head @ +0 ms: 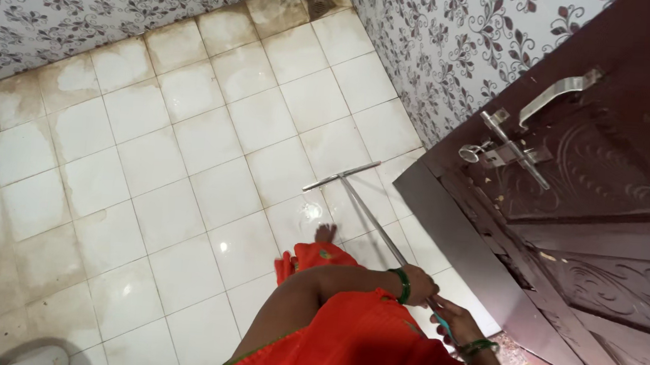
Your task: The person uses a squeegee to push water across a tiled bathroom floor toward a drain, covering several areas of the room.
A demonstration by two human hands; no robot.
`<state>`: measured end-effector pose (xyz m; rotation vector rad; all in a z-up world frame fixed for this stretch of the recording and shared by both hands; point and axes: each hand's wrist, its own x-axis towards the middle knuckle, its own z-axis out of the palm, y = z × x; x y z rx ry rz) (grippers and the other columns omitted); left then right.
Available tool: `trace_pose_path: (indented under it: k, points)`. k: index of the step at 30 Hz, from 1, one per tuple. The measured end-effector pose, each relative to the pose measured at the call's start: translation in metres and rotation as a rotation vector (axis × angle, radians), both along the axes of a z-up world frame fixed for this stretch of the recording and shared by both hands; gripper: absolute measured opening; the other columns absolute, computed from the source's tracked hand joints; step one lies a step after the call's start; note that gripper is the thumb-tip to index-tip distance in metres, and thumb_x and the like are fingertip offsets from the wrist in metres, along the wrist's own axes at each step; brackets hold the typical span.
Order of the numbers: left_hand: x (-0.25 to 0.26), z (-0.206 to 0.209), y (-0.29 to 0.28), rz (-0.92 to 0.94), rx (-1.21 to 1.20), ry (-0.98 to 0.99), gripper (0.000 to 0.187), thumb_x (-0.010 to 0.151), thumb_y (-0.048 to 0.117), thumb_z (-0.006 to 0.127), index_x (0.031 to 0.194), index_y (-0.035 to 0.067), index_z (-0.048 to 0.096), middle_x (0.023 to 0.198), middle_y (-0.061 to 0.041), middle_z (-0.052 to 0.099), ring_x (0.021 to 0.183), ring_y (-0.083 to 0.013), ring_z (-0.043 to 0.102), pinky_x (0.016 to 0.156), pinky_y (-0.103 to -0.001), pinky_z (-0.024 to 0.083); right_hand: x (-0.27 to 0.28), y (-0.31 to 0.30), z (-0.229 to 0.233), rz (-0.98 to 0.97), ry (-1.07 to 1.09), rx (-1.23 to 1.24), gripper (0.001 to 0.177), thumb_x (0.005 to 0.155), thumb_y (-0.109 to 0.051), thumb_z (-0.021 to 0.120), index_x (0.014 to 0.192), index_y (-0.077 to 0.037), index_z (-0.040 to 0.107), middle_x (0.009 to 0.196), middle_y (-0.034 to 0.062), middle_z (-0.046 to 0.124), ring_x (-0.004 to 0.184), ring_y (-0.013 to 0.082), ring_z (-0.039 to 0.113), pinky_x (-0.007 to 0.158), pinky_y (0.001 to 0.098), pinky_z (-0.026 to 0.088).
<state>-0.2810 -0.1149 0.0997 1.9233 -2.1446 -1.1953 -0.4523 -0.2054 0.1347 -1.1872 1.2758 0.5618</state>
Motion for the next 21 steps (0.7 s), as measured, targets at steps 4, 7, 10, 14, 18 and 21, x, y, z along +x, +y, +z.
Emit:
trace_pose_path:
  k: [4,7,10,14,18,21]
  points:
    - [0.006,-0.038,0.011,0.082,-0.009,-0.037,0.037,0.094,0.036,0.067,0.123,0.013,0.067,0.119,-0.007,0.074,0.113,-0.0265,0.070,0.091,-0.043,0.058,0.019,0.012,-0.039,-0.137,-0.096,0.053,0.044,0.099,-0.018,0.055,0.143,-0.019,0.065,0.080,0.0041,0.061,0.055,0.0126,0.044,0.045,0.0278,0.033]
    - [0.042,-0.057,0.017,0.237,-0.091,-0.150,0.028,0.097,0.029,0.063,0.120,0.016,0.071,0.125,-0.006,0.072,0.122,-0.0258,0.065,0.098,-0.041,0.055,0.069,0.020,-0.070,-0.140,-0.146,0.040,0.038,0.102,-0.021,0.054,0.137,-0.019,0.068,0.081,0.0055,0.062,0.051,0.0128,0.045,0.042,0.0292,0.033]
    - [0.095,-0.069,0.016,0.338,0.054,-0.272,0.035,0.094,0.023,0.064,0.128,0.015,0.066,0.141,-0.007,0.060,0.133,-0.0273,0.055,0.098,-0.044,0.054,0.144,0.024,-0.090,-0.078,-0.124,0.003,0.037,0.104,-0.027,0.053,0.138,-0.022,0.066,0.082,0.0037,0.063,0.052,0.0122,0.044,0.042,0.0296,0.034]
    - [0.172,-0.075,0.015,0.634,0.114,-0.306,0.033,0.096,0.024,0.066,0.128,0.016,0.067,0.144,-0.008,0.056,0.139,-0.0280,0.050,0.102,-0.043,0.052,0.248,0.024,-0.099,0.021,-0.191,0.004,0.037,0.105,-0.026,0.051,0.137,-0.020,0.067,0.080,0.0019,0.056,0.052,0.0091,0.043,0.042,0.0269,0.032]
    - [0.224,-0.084,0.011,0.720,0.083,-0.379,0.037,0.091,0.026,0.069,0.127,0.017,0.065,0.145,-0.006,0.053,0.140,-0.0290,0.046,0.101,-0.044,0.050,0.311,0.009,-0.103,0.091,-0.200,0.030,0.041,0.103,-0.018,0.045,0.139,-0.022,0.065,0.077,0.0029,0.057,0.050,0.0090,0.042,0.042,0.0260,0.031]
    - [0.228,-0.090,0.011,0.715,0.101,-0.350,0.034,0.096,0.030,0.065,0.127,0.018,0.066,0.141,-0.004,0.059,0.141,-0.0263,0.048,0.102,-0.042,0.051,0.313,-0.006,-0.108,0.161,-0.210,0.040,0.040,0.105,-0.018,0.049,0.143,-0.018,0.062,0.078,0.0018,0.058,0.051,0.0080,0.043,0.042,0.0253,0.031]
